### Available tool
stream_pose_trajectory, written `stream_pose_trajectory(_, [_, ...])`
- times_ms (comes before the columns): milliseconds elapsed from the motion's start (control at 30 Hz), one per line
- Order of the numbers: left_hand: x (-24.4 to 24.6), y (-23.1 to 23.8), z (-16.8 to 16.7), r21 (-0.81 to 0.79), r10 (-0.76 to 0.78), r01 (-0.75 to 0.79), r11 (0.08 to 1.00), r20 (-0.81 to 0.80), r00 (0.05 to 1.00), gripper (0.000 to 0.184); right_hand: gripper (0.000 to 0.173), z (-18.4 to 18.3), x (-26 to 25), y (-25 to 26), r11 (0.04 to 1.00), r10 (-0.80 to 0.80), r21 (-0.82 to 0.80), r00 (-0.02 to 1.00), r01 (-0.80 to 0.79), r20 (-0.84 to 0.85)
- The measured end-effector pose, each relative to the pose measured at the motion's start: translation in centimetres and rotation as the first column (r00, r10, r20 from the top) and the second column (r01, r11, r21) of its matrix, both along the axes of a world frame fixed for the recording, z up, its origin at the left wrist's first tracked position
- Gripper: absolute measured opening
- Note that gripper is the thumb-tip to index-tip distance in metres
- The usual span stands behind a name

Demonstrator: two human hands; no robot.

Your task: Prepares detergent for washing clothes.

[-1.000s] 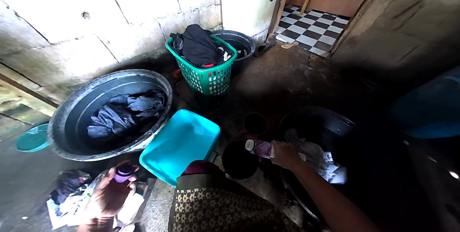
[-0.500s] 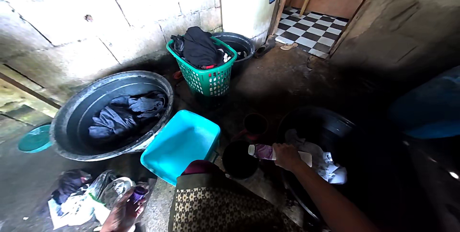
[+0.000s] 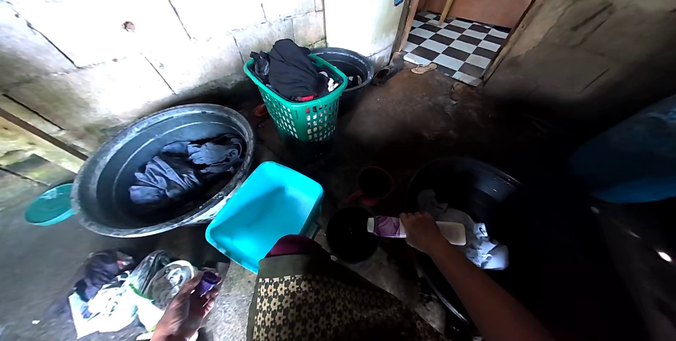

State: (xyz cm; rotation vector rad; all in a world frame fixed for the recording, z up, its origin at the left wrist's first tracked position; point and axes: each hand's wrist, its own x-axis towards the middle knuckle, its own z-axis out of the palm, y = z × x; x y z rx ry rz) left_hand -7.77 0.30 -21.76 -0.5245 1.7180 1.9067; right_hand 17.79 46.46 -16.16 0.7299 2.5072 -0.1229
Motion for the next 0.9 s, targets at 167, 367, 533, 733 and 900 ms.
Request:
stream_pose_trajectory(167, [0.0, 0.0, -0.1, 0.005, -0.004, 0.004, 1.000, -0.004, 1.000, 0.033, 0.046, 0.1, 0.2, -0.1, 1.000, 0.006, -0.004, 1.000, -0.006, -0.007])
stream_pose_trajectory(367, [-0.2, 0.1, -0.1, 0.005, 0.006, -0.006, 1.000, 0.010, 1.000, 0.033, 0.045, 0.2, 0.1, -0.1, 1.000, 0.009, -0.001, 1.000, -0.009, 0.009])
stream_pose_trajectory(533, [-0.2, 0.1, -0.2, 0.012, 0.010, -0.010, 1.000, 0.004, 1.000, 0.033, 0.056, 0.6, 0.1, 0.1, 0.997, -0.060, -0.045, 0.998, 0.059, -0.033])
stream_pose_trajectory(733, [-0.6, 0.4, 0.5, -0.040, -0.035, 0.032, 0.999, -0.079, 0.996, 0.032, 0.066, 1.5, -0.2, 0.2, 0.964, -0.233, -0.156, 0.967, 0.215, -0.107])
stream_pose_trajectory(900, [-0.2, 2.2, 4.1, -0.164, -0.161, 0.110, 0.980, -0.343, 0.925, 0.029, 0.075, 1.9, 0.5, 0.4, 0.881, -0.432, -0.320, 0.867, 0.348, -0.248])
